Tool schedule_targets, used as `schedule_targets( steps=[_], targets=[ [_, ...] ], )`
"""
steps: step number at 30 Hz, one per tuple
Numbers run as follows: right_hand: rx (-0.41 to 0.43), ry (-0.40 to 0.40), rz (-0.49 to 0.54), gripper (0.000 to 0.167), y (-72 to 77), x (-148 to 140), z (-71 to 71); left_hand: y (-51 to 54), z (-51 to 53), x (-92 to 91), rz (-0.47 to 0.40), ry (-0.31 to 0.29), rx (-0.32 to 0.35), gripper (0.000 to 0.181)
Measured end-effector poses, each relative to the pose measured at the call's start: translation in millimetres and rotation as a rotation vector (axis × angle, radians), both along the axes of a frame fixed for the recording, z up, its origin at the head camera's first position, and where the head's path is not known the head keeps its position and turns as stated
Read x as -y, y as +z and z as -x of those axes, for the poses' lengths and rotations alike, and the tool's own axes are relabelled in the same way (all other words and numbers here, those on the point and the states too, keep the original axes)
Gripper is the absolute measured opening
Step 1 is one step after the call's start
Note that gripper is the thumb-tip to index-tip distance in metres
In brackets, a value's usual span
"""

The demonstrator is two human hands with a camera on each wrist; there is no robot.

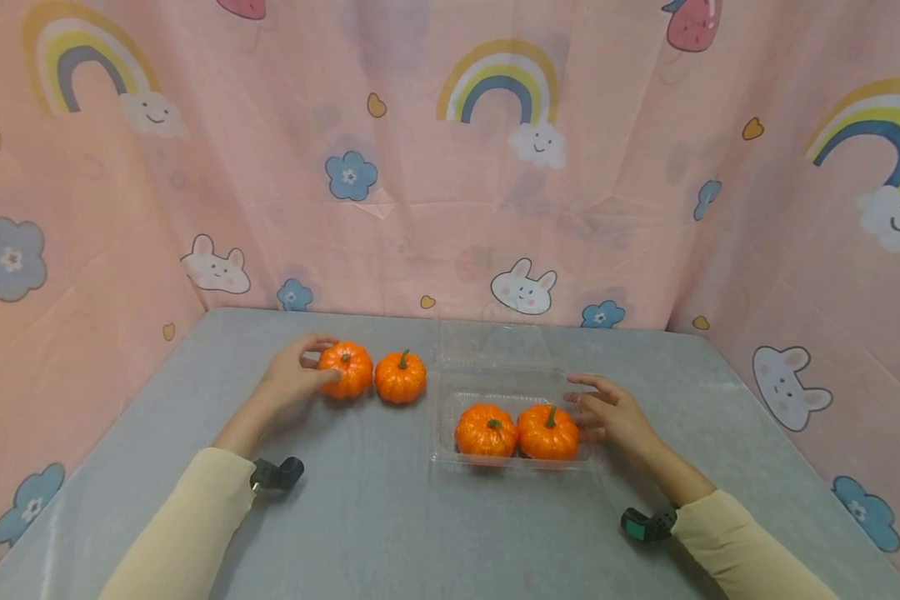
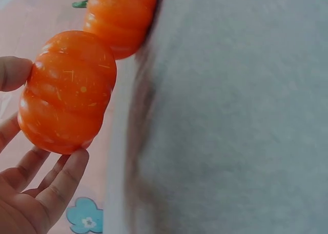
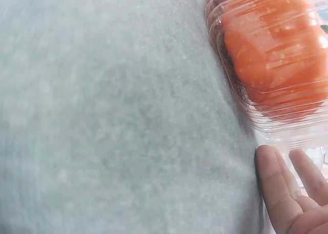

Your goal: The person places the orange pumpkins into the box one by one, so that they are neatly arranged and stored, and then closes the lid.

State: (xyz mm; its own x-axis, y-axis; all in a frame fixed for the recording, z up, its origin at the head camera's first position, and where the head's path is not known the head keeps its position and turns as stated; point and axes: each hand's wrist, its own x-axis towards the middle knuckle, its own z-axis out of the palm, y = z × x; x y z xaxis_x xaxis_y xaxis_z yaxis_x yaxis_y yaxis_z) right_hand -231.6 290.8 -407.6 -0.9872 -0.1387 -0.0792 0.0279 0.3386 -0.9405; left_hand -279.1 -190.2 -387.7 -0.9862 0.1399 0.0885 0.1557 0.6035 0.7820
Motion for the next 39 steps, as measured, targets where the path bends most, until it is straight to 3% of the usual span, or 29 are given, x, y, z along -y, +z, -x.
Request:
schedule_targets(
  steps=[14,21,27,39],
  targets=[
    [-0.002,0.001,0.001,0.049,0.6,-0.1,1.3,20.6,-1.3,-12.4,0.026,-0.030,-0.127,0.050],
    [-0.003,0.006,0.002,0.049,-0.2,-0.7,1.3,30.3,-6.7,-24.9,0.025,-0.048,-0.182,0.050],
    [-0.011,0.011,0.001,0.049,-0.5,-0.8,1.2,38.3,-10.3,-37.4,0.003,-0.092,-0.237,0.051],
    [-0.016,0.018,0.009,0.050,-1.6,-1.8,1.9,49.2,-15.8,-70.8,0.024,-0.145,-0.264,0.052]
  ],
)
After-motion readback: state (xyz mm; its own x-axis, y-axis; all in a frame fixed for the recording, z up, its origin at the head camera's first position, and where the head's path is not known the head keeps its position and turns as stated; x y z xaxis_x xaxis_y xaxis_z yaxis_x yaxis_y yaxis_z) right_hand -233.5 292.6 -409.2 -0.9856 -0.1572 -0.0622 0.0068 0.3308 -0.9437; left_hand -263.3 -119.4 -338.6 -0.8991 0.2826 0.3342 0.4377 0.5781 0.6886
